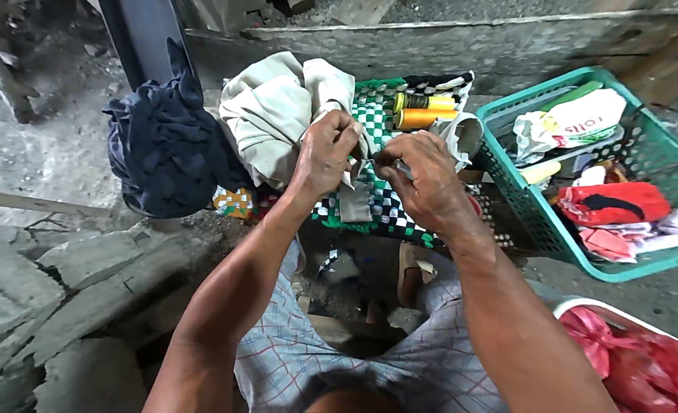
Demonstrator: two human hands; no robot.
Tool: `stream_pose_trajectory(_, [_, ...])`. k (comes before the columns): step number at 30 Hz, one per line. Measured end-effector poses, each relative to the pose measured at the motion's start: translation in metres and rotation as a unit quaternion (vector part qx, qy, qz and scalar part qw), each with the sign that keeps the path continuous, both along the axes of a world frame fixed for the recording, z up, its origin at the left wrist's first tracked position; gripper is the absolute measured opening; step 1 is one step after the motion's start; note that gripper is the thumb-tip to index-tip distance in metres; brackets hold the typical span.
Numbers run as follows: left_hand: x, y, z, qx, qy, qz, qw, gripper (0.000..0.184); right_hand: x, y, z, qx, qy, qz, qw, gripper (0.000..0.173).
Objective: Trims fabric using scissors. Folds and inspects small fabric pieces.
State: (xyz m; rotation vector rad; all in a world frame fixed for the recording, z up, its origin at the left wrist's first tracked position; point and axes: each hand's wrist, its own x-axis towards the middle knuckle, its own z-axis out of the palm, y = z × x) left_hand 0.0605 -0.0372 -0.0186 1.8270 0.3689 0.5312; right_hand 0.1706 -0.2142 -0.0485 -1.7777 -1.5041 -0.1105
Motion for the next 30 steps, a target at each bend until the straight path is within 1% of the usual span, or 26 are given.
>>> stream_pose_trajectory(2, [0.0, -0.001, -0.001, -0.043, -0.005, -0.006, 0.999, 0.019, -0.001, 0.003, -0.002, 0.008, -0.008, 0.0, 1.0, 0.028])
stream_pose_trajectory(3, [0.0, -0.002, -0.002, -0.065, -0.008, -0.009, 0.998, 0.019, -0.002, 0.003, -0.002, 0.012, -0.008, -0.005, 1.0, 0.027])
stream_pose_trajectory(5, [0.0, -0.004, -0.003, -0.113, -0.011, -0.018, 0.993, 0.019, -0.004, 0.005, -0.001, 0.026, -0.001, -0.025, 0.999, 0.017])
stream_pose_trajectory(7, [-0.001, -0.006, -0.003, -0.133, -0.005, -0.027, 0.991, 0.022, -0.005, 0.005, 0.0, 0.033, 0.002, -0.044, 0.998, 0.014])
stream_pose_trajectory(8, [-0.002, -0.007, -0.002, -0.122, 0.004, -0.03, 0.992, 0.025, -0.005, 0.004, 0.001, 0.034, 0.001, -0.051, 0.998, 0.014])
stream_pose_trajectory(10, [-0.004, -0.01, 0.002, -0.051, 0.032, -0.034, 0.998, 0.032, -0.005, 0.003, 0.001, 0.033, -0.003, -0.063, 0.997, 0.013])
stream_pose_trajectory(12, [-0.005, -0.015, 0.003, 0.018, 0.056, -0.048, 0.997, 0.034, -0.005, 0.002, 0.001, 0.037, -0.01, -0.07, 0.997, 0.014])
stream_pose_trajectory(13, [-0.004, -0.018, 0.002, 0.029, 0.065, -0.058, 0.996, 0.034, -0.005, 0.001, 0.001, 0.037, -0.012, -0.07, 0.997, 0.015])
stream_pose_trajectory(16, [-0.001, -0.022, -0.002, 0.005, 0.075, -0.074, 0.994, 0.031, -0.006, 0.002, 0.0, 0.046, -0.014, -0.068, 0.997, 0.013])
stream_pose_trajectory(19, [0.002, -0.021, -0.008, -0.021, 0.033, -0.06, 0.997, 0.029, -0.006, 0.0, 0.002, 0.051, -0.013, -0.073, 0.996, 0.011])
stream_pose_trajectory(21, [0.004, -0.02, -0.01, -0.003, 0.019, -0.04, 0.999, 0.029, -0.007, 0.0, 0.003, 0.053, -0.017, -0.059, 0.997, 0.012])
stream_pose_trajectory(23, [0.007, -0.015, -0.014, 0.001, 0.019, -0.018, 1.0, 0.03, -0.01, 0.001, 0.006, 0.064, -0.037, -0.016, 0.997, 0.015])
stream_pose_trajectory(25, [0.009, 0.001, -0.019, -0.033, 0.02, 0.024, 0.999, 0.03, -0.017, 0.001, 0.011, 0.073, -0.054, 0.038, 0.995, 0.019])
stream_pose_trajectory(27, [0.009, 0.017, -0.018, -0.066, 0.015, 0.07, 0.995, 0.031, -0.025, 0.003, 0.012, 0.079, -0.055, 0.074, 0.993, 0.018])
stream_pose_trajectory(30, [0.007, 0.023, -0.015, -0.097, 0.024, 0.064, 0.993, 0.031, -0.026, 0.004, 0.006, 0.072, -0.04, 0.068, 0.994, 0.019])
